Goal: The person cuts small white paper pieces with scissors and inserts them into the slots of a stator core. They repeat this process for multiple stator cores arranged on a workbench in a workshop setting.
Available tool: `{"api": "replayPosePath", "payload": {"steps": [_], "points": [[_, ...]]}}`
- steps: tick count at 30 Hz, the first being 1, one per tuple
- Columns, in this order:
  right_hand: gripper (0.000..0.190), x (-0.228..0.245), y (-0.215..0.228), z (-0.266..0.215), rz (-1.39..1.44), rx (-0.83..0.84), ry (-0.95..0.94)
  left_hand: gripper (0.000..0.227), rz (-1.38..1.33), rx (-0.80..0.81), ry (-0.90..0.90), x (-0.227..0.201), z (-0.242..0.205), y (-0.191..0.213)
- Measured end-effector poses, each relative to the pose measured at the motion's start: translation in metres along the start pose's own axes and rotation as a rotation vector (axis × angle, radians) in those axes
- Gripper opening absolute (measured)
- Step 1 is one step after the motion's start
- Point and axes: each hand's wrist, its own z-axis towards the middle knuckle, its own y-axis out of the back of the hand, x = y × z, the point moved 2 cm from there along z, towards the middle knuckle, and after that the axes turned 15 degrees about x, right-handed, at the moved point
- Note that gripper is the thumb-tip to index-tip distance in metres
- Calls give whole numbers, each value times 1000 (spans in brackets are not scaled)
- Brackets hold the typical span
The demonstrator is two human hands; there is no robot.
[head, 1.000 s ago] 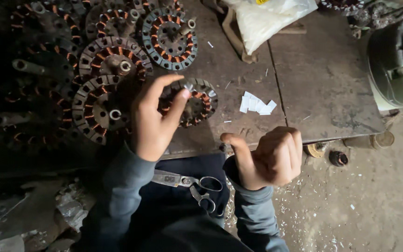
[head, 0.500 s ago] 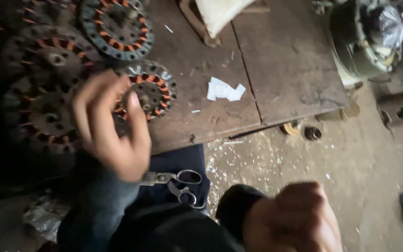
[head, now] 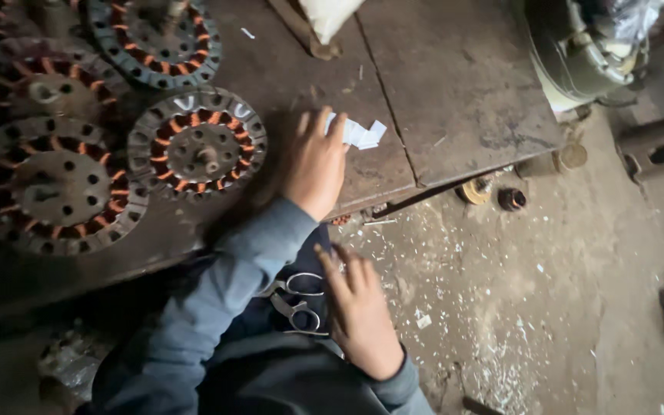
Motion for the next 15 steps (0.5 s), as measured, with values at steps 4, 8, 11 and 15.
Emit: {"api": "replayPosePath", "payload": {"steps": [4, 8, 11, 15], "points": [[76, -47, -73, 1, 22, 180, 106, 14, 27, 75, 83, 14, 6, -23], [59, -86, -132, -6, -251, 179, 209, 13, 125, 58, 33, 16, 2, -26], [43, -107, -159, 11, -444, 235, 155, 13, 173, 90, 27, 14, 2, -21], [47, -122, -152, 39, -335, 860, 33, 15, 150, -14, 23, 9, 5, -5]]}}
